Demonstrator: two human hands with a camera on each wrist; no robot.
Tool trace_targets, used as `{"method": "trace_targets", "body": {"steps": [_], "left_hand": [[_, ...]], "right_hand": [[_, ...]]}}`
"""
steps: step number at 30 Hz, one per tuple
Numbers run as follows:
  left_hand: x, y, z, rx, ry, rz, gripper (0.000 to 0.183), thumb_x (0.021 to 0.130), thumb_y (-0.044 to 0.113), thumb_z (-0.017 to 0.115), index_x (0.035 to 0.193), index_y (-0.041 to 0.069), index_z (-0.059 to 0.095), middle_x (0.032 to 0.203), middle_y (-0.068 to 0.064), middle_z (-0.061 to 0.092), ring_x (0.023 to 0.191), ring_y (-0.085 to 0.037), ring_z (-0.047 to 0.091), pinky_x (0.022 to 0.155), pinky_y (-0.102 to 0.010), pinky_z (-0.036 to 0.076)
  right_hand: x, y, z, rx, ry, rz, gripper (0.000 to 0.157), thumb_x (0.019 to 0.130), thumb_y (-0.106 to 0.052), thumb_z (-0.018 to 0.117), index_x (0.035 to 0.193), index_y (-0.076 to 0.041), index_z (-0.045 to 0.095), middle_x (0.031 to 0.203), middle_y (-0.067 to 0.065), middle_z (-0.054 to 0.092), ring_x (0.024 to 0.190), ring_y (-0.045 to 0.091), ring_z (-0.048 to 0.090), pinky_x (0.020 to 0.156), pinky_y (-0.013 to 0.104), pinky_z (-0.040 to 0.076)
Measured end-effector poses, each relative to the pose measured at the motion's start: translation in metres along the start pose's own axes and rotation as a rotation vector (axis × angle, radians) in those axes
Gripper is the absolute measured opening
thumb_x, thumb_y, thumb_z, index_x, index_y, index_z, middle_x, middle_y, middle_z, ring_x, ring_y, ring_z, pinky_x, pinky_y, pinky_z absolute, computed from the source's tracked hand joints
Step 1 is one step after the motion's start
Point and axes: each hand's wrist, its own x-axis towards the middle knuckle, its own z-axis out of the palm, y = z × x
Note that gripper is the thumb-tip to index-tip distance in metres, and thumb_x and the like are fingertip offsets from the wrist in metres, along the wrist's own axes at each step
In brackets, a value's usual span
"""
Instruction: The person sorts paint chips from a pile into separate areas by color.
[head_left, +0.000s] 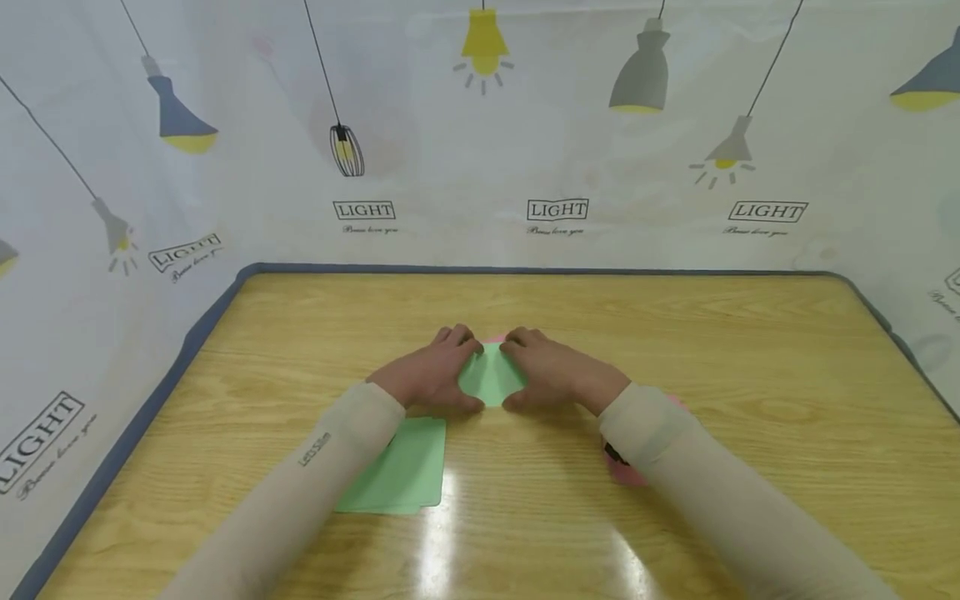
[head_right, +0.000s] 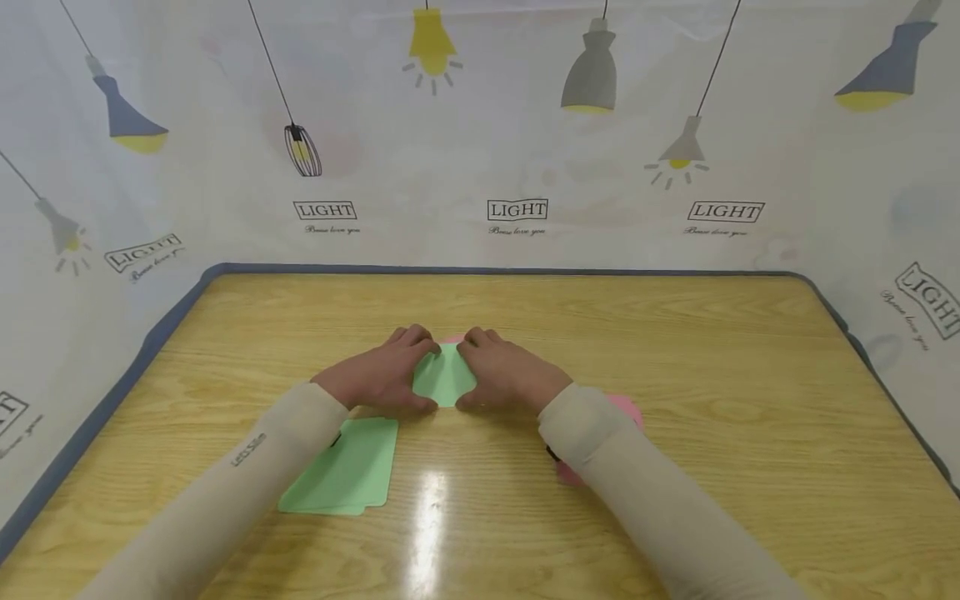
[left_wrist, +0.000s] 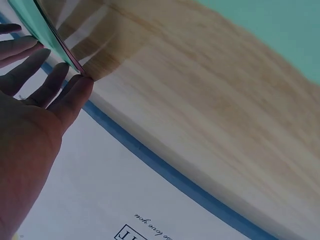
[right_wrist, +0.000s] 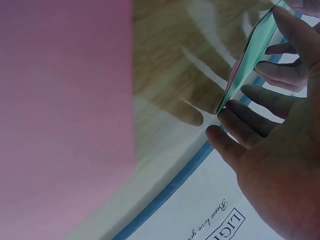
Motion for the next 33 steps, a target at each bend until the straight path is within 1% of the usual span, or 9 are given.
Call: {"method": "trace_targets", "body": {"steps": [5, 9, 15, 17, 20, 23, 25, 29, 33], "left_hand": [[0.000, -0.001, 0.001, 0.037, 0.012, 0.013, 0.078, 0.083, 0.050, 0.071, 0.141, 0.006, 0.042, 0.130, -0.005, 0.035, 0.119, -0.019, 0.035, 0.095, -0.031, 0.042], [0.000, -0.002, 0.001, 0.060, 0.044, 0.034, 0.080, 0.082, 0.051, 0.071, 0.140, 0.004, 0.043, 0.128, -0.006, 0.037, 0.115, -0.019, 0.038, 0.094, -0.031, 0.043], [0.000, -0.004, 0.003, 0.063, 0.085, 0.065, 0.081, 0.081, 0.053, 0.070, 0.139, 0.003, 0.044, 0.129, -0.007, 0.038, 0.113, -0.020, 0.039, 0.093, -0.031, 0.043], [0.000, -0.004, 0.004, 0.063, 0.096, 0.076, 0.080, 0.081, 0.053, 0.070, 0.138, 0.002, 0.045, 0.130, -0.008, 0.038, 0.115, -0.021, 0.039, 0.094, -0.031, 0.043], [-0.002, -0.003, 0.003, 0.054, 0.110, 0.085, 0.080, 0.082, 0.052, 0.071, 0.138, 0.001, 0.047, 0.132, -0.009, 0.038, 0.118, -0.021, 0.038, 0.096, -0.032, 0.043], [-0.003, -0.001, 0.003, 0.041, 0.114, 0.094, 0.078, 0.082, 0.052, 0.070, 0.137, 0.002, 0.048, 0.137, -0.010, 0.039, 0.123, -0.023, 0.036, 0.098, -0.034, 0.042], [-0.004, -0.001, 0.003, 0.039, 0.110, 0.100, 0.077, 0.082, 0.052, 0.070, 0.137, 0.002, 0.049, 0.140, -0.011, 0.039, 0.126, -0.025, 0.035, 0.100, -0.034, 0.041], [-0.005, 0.001, 0.002, 0.046, 0.102, 0.098, 0.077, 0.083, 0.053, 0.070, 0.138, 0.003, 0.050, 0.145, -0.012, 0.038, 0.130, -0.026, 0.033, 0.102, -0.035, 0.040], [-0.008, 0.004, 0.000, 0.058, 0.116, 0.109, 0.077, 0.084, 0.054, 0.069, 0.139, 0.004, 0.050, 0.145, -0.011, 0.037, 0.130, -0.025, 0.033, 0.101, -0.034, 0.041]], "right_hand": [[0.001, 0.001, 0.000, -0.005, 0.016, -0.015, 0.079, 0.087, -0.040, 0.073, 0.146, 0.001, 0.039, 0.148, 0.017, 0.034, 0.133, 0.033, 0.036, 0.104, 0.044, 0.038], [0.000, 0.002, 0.001, -0.002, 0.033, -0.023, 0.082, 0.085, -0.042, 0.075, 0.145, 0.002, 0.040, 0.147, 0.019, 0.034, 0.132, 0.033, 0.037, 0.104, 0.044, 0.038], [0.000, 0.003, 0.003, 0.015, 0.026, -0.013, 0.087, 0.085, -0.044, 0.074, 0.148, 0.001, 0.035, 0.153, 0.021, 0.027, 0.139, 0.036, 0.029, 0.108, 0.046, 0.033], [0.000, 0.003, 0.003, 0.011, 0.024, -0.015, 0.087, 0.086, -0.044, 0.074, 0.148, 0.001, 0.035, 0.153, 0.020, 0.029, 0.139, 0.035, 0.029, 0.109, 0.046, 0.032], [0.000, 0.003, 0.002, 0.004, 0.035, -0.027, 0.085, 0.085, -0.044, 0.075, 0.146, 0.002, 0.038, 0.147, 0.019, 0.034, 0.133, 0.033, 0.036, 0.106, 0.043, 0.036], [-0.001, 0.002, 0.001, 0.003, 0.051, -0.039, 0.083, 0.083, -0.041, 0.078, 0.143, 0.003, 0.042, 0.140, 0.019, 0.038, 0.123, 0.030, 0.043, 0.101, 0.041, 0.041], [-0.002, 0.001, 0.001, 0.010, 0.053, -0.038, 0.084, 0.082, -0.041, 0.079, 0.143, 0.003, 0.042, 0.138, 0.019, 0.038, 0.120, 0.029, 0.044, 0.099, 0.040, 0.042], [-0.004, 0.002, 0.000, 0.049, 0.063, -0.024, 0.086, 0.081, -0.042, 0.080, 0.144, 0.002, 0.041, 0.139, 0.019, 0.036, 0.118, 0.028, 0.045, 0.098, 0.040, 0.043], [-0.009, 0.005, -0.001, 0.086, 0.092, -0.020, 0.086, 0.079, -0.043, 0.081, 0.144, 0.000, 0.043, 0.139, 0.018, 0.035, 0.116, 0.027, 0.046, 0.097, 0.040, 0.044]]}}
